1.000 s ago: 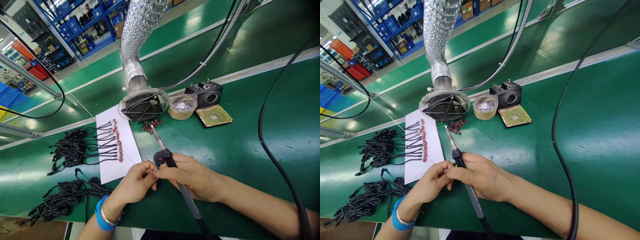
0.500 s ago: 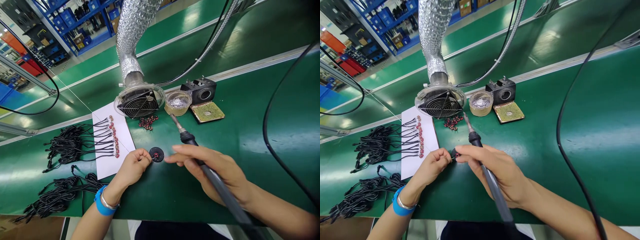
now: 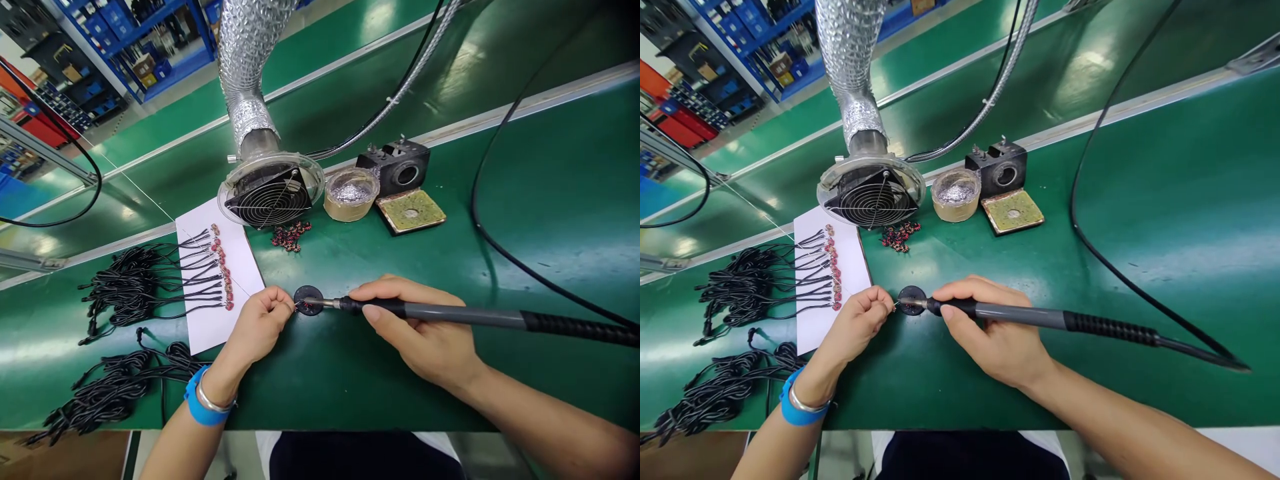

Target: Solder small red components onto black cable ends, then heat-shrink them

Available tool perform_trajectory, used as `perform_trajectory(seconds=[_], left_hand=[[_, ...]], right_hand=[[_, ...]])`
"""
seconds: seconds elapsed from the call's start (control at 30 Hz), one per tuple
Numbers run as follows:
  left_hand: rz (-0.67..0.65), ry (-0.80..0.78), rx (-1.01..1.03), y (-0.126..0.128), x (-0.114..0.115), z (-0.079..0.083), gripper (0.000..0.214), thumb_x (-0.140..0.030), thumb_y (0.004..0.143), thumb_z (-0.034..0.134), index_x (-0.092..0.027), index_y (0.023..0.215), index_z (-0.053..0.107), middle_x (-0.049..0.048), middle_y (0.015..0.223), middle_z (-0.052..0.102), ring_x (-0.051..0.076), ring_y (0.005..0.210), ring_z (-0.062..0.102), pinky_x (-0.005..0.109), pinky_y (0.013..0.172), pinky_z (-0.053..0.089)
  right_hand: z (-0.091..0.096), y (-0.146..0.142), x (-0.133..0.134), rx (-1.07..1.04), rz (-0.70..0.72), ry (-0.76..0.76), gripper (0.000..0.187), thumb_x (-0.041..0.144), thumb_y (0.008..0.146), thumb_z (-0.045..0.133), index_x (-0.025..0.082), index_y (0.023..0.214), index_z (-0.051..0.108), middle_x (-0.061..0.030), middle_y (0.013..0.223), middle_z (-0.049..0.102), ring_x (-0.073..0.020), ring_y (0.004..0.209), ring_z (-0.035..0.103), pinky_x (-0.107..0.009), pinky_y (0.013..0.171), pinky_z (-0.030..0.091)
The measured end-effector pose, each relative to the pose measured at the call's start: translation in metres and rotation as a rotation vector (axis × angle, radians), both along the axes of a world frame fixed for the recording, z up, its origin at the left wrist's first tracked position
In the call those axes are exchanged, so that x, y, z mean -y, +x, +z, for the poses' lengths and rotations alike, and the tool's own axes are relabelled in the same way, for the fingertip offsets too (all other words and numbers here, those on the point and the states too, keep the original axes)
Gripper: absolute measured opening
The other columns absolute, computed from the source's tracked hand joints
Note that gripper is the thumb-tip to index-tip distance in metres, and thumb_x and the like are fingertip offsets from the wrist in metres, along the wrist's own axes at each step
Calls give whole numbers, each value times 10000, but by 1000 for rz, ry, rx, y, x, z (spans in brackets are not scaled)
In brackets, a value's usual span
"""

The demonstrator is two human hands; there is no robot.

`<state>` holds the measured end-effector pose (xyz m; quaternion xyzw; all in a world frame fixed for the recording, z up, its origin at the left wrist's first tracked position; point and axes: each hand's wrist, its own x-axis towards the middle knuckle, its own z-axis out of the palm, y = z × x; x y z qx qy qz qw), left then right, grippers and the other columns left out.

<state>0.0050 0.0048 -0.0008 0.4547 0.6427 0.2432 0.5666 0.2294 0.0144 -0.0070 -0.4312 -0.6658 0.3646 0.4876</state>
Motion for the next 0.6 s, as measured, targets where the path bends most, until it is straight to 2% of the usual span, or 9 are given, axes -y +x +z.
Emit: perform_trajectory(seconds=[0.2, 0.6], left_hand=[[-7, -1, -17, -2, 0, -2, 113, -269, 805, 513, -179, 736, 526, -89, 528, 346, 61, 465, 252, 192, 450, 182], [-33, -10, -40, 3, -1, 4, 123, -266, 817, 503, -182, 727, 506, -86, 544, 320, 68, 478, 237, 202, 454, 179]], right_hand=[[-4, 0, 0, -8, -48, -76, 88, 211, 839, 604, 215, 852, 691, -7, 651, 669, -162, 599, 656, -266, 498, 507], [-2, 0, 0, -13, -37, -83, 92, 209, 835, 599, 222, 843, 690, -9, 642, 672, -164, 599, 662, -263, 503, 519]])
